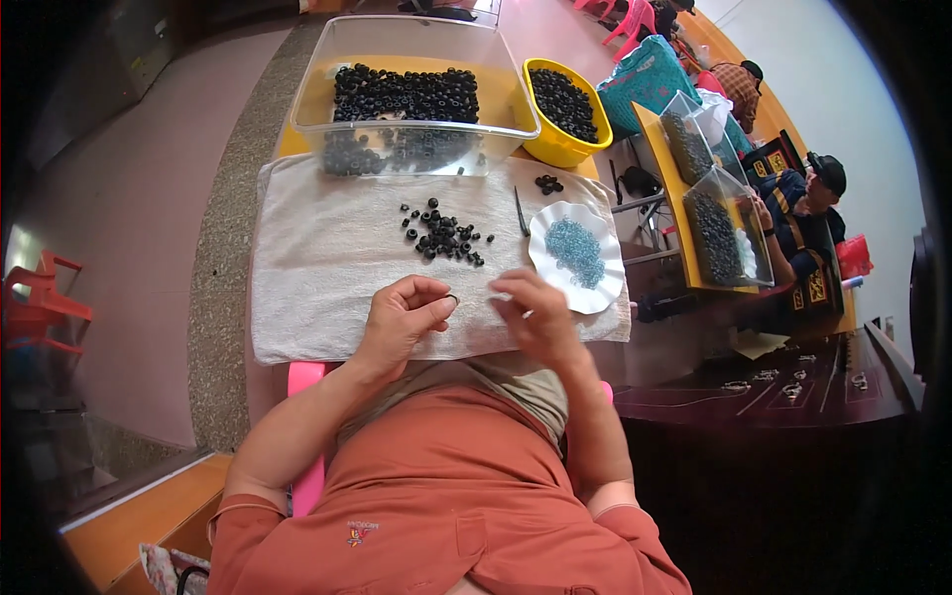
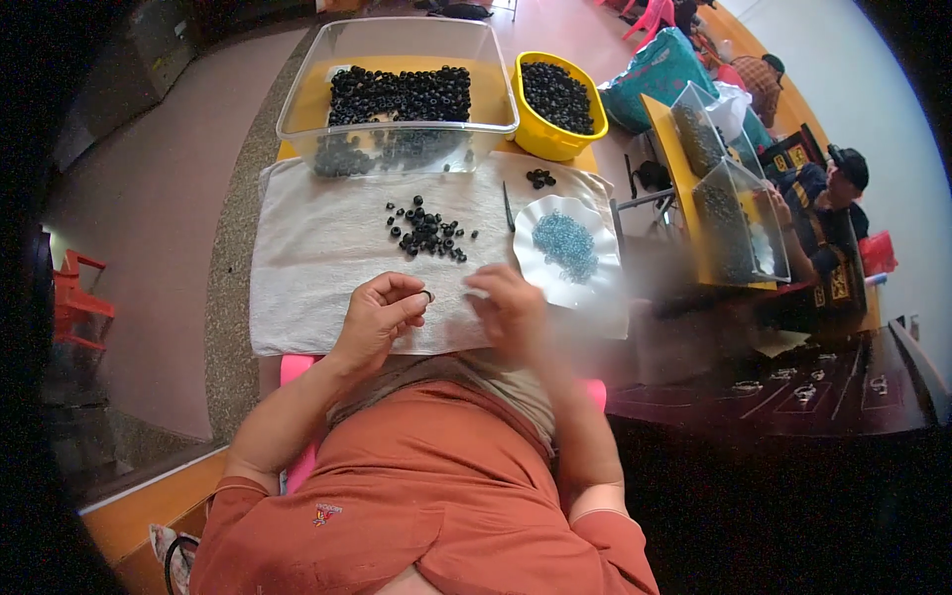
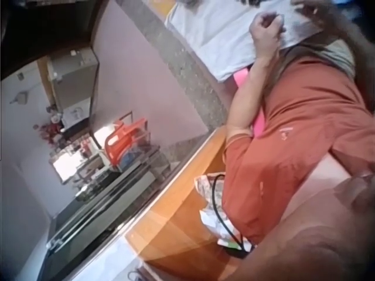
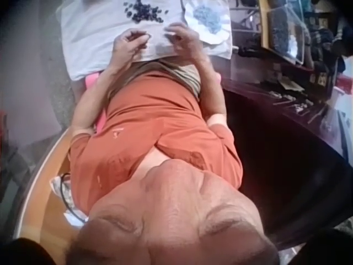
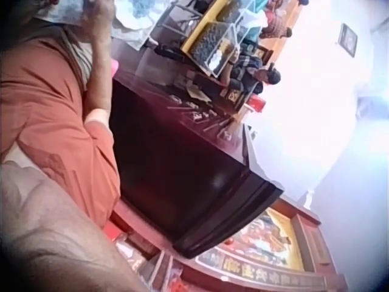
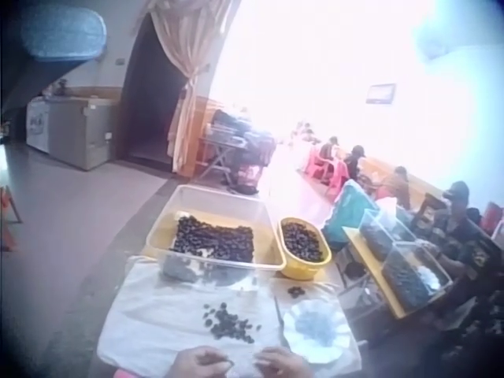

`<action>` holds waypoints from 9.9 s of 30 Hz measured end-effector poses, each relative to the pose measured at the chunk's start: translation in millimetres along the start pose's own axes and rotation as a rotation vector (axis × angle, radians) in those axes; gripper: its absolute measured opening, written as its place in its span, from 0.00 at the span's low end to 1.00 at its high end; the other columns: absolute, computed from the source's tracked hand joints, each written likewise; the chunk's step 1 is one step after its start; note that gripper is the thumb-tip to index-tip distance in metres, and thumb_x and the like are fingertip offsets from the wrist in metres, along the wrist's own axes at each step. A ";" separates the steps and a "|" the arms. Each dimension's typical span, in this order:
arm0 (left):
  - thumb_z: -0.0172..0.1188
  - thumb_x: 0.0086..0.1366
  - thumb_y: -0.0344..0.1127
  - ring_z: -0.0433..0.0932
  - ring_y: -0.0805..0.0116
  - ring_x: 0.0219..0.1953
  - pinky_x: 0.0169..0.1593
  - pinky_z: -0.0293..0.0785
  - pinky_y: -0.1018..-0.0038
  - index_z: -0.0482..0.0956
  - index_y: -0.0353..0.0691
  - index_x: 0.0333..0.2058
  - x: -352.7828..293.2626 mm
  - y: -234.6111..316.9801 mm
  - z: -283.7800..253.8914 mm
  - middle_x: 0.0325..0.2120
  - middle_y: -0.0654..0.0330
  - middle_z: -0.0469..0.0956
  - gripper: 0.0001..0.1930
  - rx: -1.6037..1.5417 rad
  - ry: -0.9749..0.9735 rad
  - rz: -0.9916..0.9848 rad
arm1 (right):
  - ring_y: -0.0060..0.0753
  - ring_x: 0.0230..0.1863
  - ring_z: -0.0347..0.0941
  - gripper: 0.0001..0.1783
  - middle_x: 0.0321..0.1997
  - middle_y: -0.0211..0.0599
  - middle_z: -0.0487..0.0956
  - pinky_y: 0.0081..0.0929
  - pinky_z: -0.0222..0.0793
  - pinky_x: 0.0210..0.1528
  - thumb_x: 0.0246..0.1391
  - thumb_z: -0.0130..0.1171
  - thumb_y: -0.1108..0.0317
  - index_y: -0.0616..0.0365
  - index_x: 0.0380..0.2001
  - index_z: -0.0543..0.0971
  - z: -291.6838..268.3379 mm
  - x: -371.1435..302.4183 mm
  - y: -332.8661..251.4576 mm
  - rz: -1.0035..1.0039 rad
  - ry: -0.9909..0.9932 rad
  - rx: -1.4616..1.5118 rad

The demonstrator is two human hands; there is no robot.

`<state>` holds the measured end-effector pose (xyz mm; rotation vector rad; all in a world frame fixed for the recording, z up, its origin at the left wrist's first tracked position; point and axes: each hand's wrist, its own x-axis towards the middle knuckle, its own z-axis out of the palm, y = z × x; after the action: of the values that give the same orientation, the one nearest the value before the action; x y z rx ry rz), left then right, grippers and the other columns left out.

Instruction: The recorder is sorting and inspecting small black ring-like components at a manual workstation.

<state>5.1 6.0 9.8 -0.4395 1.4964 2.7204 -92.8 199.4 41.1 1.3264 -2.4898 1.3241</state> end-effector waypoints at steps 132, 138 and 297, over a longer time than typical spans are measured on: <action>0.65 0.60 0.27 0.77 0.78 0.29 0.34 0.74 0.83 0.79 0.35 0.42 4.3 -9.0 -2.9 0.31 0.63 0.80 0.11 -0.025 -0.061 0.040 | 0.46 0.31 0.77 0.08 0.32 0.41 0.78 0.37 0.71 0.34 0.51 0.63 0.67 0.59 0.34 0.81 31.9 25.8 22.5 0.199 0.089 -0.371; 0.65 0.60 0.26 0.76 0.78 0.29 0.33 0.74 0.82 0.79 0.35 0.40 5.4 -10.7 -2.9 0.31 0.64 0.80 0.10 -0.032 -0.063 0.044 | 0.48 0.32 0.77 0.06 0.33 0.41 0.78 0.39 0.71 0.33 0.52 0.61 0.68 0.59 0.30 0.77 28.8 25.2 20.6 0.126 -0.029 -0.474; 0.63 0.61 0.26 0.79 0.76 0.32 0.38 0.79 0.79 0.77 0.33 0.39 4.0 -5.9 -1.3 0.32 0.61 0.79 0.08 0.035 -0.126 -0.014 | 0.35 0.31 0.77 0.11 0.32 0.40 0.78 0.25 0.72 0.31 0.48 0.61 0.82 0.63 0.37 0.79 15.0 5.0 -5.5 -0.027 -0.200 0.114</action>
<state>2.3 7.6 3.3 -0.2709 1.5000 2.6519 -87.1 184.2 37.2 1.5854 -2.5433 1.4129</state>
